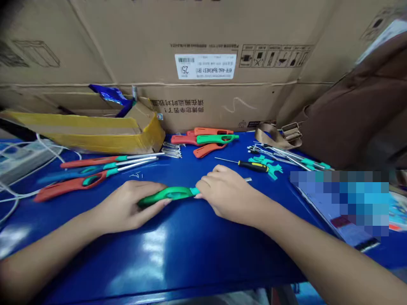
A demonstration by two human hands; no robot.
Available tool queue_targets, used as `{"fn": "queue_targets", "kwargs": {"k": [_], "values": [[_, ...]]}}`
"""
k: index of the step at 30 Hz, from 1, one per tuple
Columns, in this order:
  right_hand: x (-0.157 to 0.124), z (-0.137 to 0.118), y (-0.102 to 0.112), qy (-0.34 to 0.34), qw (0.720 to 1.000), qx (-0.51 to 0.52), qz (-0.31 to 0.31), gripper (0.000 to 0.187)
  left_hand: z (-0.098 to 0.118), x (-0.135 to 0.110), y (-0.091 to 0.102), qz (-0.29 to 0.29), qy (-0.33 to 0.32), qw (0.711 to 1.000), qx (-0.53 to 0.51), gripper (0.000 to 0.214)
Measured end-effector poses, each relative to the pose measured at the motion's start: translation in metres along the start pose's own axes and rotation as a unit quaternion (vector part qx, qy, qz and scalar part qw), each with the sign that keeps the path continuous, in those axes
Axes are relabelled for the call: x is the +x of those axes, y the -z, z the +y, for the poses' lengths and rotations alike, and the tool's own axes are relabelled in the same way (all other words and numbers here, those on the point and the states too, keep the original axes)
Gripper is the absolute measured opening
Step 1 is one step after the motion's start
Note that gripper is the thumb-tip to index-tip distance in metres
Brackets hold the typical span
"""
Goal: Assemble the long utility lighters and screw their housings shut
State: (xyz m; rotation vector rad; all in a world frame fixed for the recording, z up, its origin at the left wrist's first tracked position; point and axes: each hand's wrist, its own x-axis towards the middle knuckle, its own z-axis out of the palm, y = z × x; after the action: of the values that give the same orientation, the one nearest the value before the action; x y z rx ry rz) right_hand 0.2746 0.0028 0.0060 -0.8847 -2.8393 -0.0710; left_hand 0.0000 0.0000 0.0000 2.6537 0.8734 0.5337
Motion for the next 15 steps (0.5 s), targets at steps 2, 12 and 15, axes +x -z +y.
{"fn": "queue_targets", "kwargs": {"k": [2, 12, 15], "values": [[-0.0008, -0.0017, 0.0018, -0.002, 1.0, 0.001, 0.005, 0.023, 0.0014, -0.0002, -0.0001, 0.003, 0.001, 1.0, -0.008, 0.022], [-0.002, -0.002, -0.0036, 0.011, 0.999, -0.018, 0.047, 0.025, 0.0021, 0.0034, -0.003, -0.029, 0.078, 0.993, -0.084, 0.032], [-0.0018, -0.0033, -0.0036, 0.005, 0.999, -0.014, 0.028, 0.023, 0.003, 0.0025, -0.0019, -0.034, 0.052, 0.997, -0.037, 0.026]]}}
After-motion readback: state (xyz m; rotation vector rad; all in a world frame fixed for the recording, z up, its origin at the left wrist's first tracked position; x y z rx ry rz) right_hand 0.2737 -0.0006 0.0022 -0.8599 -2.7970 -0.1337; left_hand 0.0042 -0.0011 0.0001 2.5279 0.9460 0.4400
